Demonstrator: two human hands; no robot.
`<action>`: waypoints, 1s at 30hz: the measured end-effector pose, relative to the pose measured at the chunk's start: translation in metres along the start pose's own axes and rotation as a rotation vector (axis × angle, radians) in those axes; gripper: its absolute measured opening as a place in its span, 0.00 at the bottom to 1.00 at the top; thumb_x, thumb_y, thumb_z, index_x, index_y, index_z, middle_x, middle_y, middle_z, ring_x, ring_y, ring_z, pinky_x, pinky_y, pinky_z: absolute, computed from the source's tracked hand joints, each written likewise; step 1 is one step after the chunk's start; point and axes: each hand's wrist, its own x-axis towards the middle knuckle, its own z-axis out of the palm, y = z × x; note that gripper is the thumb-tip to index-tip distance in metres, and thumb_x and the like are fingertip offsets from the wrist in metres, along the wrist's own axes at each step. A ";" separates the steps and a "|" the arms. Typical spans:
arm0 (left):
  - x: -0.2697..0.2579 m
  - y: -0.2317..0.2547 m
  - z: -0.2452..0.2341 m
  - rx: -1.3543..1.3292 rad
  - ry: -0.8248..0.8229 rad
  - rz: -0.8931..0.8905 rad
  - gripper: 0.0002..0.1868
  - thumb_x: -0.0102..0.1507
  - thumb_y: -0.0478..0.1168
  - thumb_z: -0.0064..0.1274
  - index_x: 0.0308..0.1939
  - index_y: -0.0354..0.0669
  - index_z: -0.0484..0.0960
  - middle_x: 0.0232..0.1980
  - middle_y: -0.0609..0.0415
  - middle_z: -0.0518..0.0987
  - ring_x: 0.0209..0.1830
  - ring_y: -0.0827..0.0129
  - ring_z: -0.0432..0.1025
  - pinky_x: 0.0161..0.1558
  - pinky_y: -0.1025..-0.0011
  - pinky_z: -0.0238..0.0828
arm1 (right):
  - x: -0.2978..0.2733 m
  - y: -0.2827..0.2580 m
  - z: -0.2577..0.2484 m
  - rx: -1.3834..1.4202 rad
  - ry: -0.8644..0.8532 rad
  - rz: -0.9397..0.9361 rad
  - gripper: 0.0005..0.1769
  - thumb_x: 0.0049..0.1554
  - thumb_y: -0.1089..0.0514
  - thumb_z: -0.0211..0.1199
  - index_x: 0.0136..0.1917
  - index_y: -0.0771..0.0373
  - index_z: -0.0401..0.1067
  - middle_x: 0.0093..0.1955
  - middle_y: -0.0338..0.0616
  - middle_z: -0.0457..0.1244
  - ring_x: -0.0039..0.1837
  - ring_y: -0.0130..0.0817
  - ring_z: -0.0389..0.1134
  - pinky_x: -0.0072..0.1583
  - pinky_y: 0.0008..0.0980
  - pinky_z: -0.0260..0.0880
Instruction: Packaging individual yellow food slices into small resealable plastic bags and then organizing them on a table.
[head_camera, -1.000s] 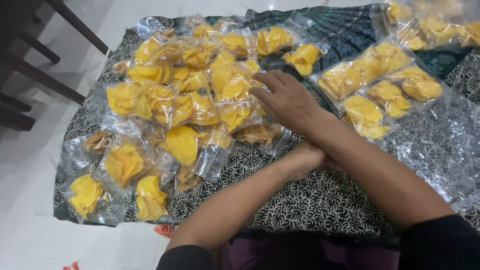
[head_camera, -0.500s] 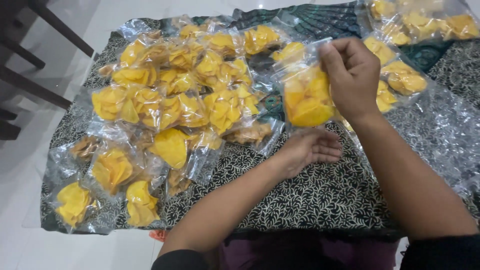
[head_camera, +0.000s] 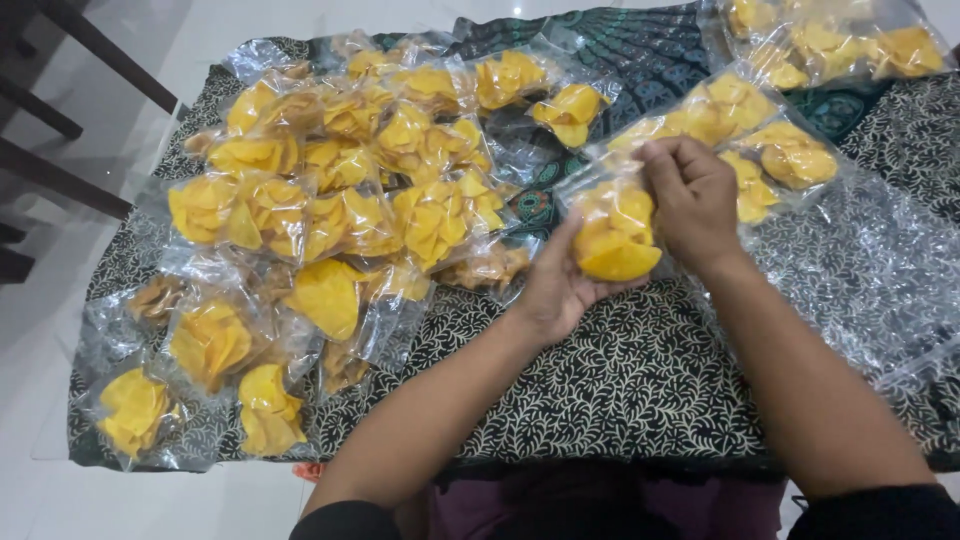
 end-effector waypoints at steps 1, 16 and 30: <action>0.002 0.000 -0.002 0.032 0.018 0.007 0.37 0.66 0.58 0.57 0.69 0.37 0.68 0.65 0.32 0.73 0.59 0.39 0.72 0.57 0.39 0.74 | -0.003 0.003 0.002 -0.010 0.000 0.042 0.12 0.72 0.61 0.59 0.47 0.65 0.77 0.28 0.38 0.56 0.35 0.24 0.56 0.42 0.26 0.62; 0.009 0.015 -0.007 0.047 0.224 0.018 0.36 0.71 0.60 0.43 0.71 0.36 0.59 0.69 0.31 0.68 0.61 0.36 0.71 0.57 0.42 0.75 | -0.018 -0.013 0.007 0.049 -0.527 0.522 0.13 0.58 0.63 0.68 0.46 0.74 0.66 0.46 0.50 0.60 0.51 0.44 0.72 0.48 0.51 0.80; 0.006 0.018 -0.003 0.188 0.236 0.083 0.31 0.72 0.57 0.36 0.69 0.36 0.56 0.67 0.33 0.69 0.57 0.41 0.74 0.58 0.50 0.77 | -0.012 -0.026 0.001 -0.309 -0.529 0.309 0.28 0.56 0.53 0.71 0.66 0.66 0.70 0.55 0.60 0.70 0.58 0.55 0.72 0.59 0.53 0.71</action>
